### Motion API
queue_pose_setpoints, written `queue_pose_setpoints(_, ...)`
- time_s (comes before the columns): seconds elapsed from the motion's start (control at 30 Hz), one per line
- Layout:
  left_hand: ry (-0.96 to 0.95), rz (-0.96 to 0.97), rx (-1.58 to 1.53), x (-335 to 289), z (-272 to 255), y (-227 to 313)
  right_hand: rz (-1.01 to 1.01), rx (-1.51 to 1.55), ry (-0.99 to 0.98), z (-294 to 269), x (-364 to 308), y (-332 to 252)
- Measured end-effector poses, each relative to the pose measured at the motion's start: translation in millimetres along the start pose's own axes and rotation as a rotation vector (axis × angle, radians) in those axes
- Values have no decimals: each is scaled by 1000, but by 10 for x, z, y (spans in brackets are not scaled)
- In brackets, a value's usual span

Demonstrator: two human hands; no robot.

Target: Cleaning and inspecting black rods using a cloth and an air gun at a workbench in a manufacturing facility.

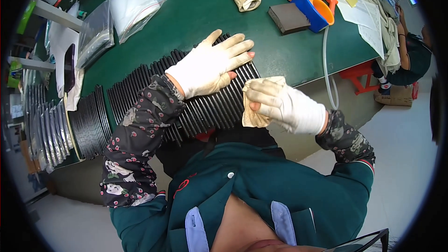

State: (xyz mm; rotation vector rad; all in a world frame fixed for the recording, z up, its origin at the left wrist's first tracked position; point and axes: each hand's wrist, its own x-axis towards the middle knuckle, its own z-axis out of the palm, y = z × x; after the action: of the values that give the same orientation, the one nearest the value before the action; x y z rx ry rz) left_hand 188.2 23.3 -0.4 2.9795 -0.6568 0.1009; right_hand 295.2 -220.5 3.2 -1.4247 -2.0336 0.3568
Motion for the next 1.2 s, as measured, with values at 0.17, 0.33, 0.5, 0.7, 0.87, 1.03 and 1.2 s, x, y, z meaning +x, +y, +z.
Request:
queue_pose_setpoints(0.17,55,-31,-123,102,60,-39,199,-303,-120,-100,324,62)
queue_pose_setpoints(0.33,94,-98,-313,114,68,-77,-25,-63,-87,51,133,-185)
queue_pose_setpoints(0.5,114,-92,-339,145,105,-84,107,-271,-110,40,385,34)
queue_pose_setpoints(0.7,107,-111,-363,112,90,-68,105,-135,-91,133,212,-331)
queue_pose_setpoints(0.87,101,-2,-210,140,116,-81,122,-245,24,227,290,-198)
queue_pose_setpoints(1.03,88,2,-115,135,73,-85,37,-78,47,385,-172,-416)
queue_pose_setpoints(1.2,44,7,-101,176,41,-128,232,38,269,253,-558,-530)
